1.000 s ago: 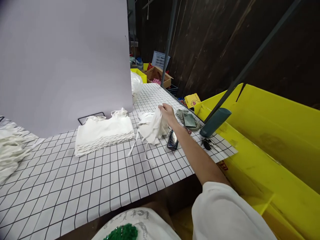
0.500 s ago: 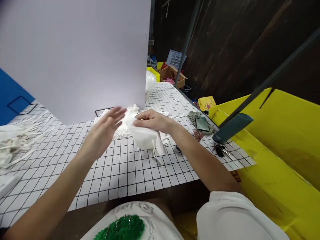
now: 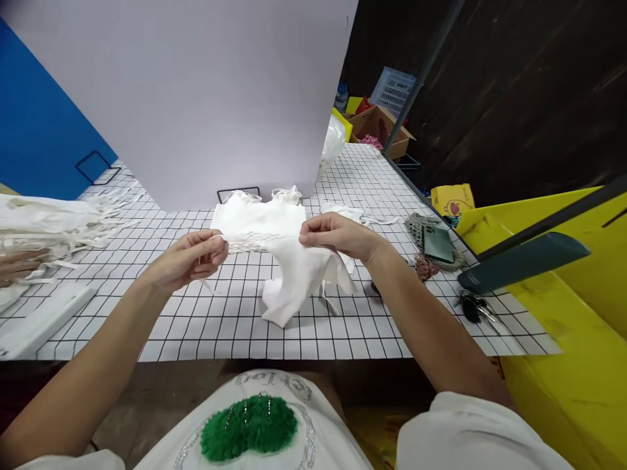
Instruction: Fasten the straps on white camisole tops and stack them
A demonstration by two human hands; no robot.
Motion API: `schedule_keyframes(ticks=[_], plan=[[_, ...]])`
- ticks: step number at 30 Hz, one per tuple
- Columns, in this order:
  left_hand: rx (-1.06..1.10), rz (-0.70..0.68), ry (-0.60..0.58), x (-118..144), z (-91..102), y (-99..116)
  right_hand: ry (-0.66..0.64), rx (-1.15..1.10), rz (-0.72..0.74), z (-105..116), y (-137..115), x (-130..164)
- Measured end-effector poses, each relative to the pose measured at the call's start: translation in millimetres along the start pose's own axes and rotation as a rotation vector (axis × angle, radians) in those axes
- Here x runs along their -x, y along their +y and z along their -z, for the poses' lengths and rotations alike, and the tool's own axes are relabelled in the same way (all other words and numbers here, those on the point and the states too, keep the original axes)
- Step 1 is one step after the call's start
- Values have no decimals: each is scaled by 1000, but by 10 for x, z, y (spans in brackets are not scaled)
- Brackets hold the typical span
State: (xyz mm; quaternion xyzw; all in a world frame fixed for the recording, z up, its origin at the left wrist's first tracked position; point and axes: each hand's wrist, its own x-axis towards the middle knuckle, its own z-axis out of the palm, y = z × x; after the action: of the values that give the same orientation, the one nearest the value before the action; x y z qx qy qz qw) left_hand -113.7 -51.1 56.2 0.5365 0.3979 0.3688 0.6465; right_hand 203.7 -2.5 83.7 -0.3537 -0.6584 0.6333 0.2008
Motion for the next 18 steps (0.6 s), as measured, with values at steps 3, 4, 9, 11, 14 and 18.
schedule_keyframes(ticks=[3, 4, 9, 11, 14, 18], plan=[[-202, -174, 405, -23, 34, -77, 77, -137, 33, -112, -2, -78], [-265, -240, 516, -40, 3, -122, 102, -180, 48, -162, -14, -112], [-153, -169, 84, -143, -322, -464, 130, -305, 82, -381, -104, -263], [-46, -93, -134, -169, -398, -592, 143, -318, 91, -400, -127, -282], [70, -7, -133, -129, -338, -656, 208, -309, 91, -330, -118, -244], [130, 38, -14, 51, -75, -515, 263, -243, 26, -177, -1, -180]])
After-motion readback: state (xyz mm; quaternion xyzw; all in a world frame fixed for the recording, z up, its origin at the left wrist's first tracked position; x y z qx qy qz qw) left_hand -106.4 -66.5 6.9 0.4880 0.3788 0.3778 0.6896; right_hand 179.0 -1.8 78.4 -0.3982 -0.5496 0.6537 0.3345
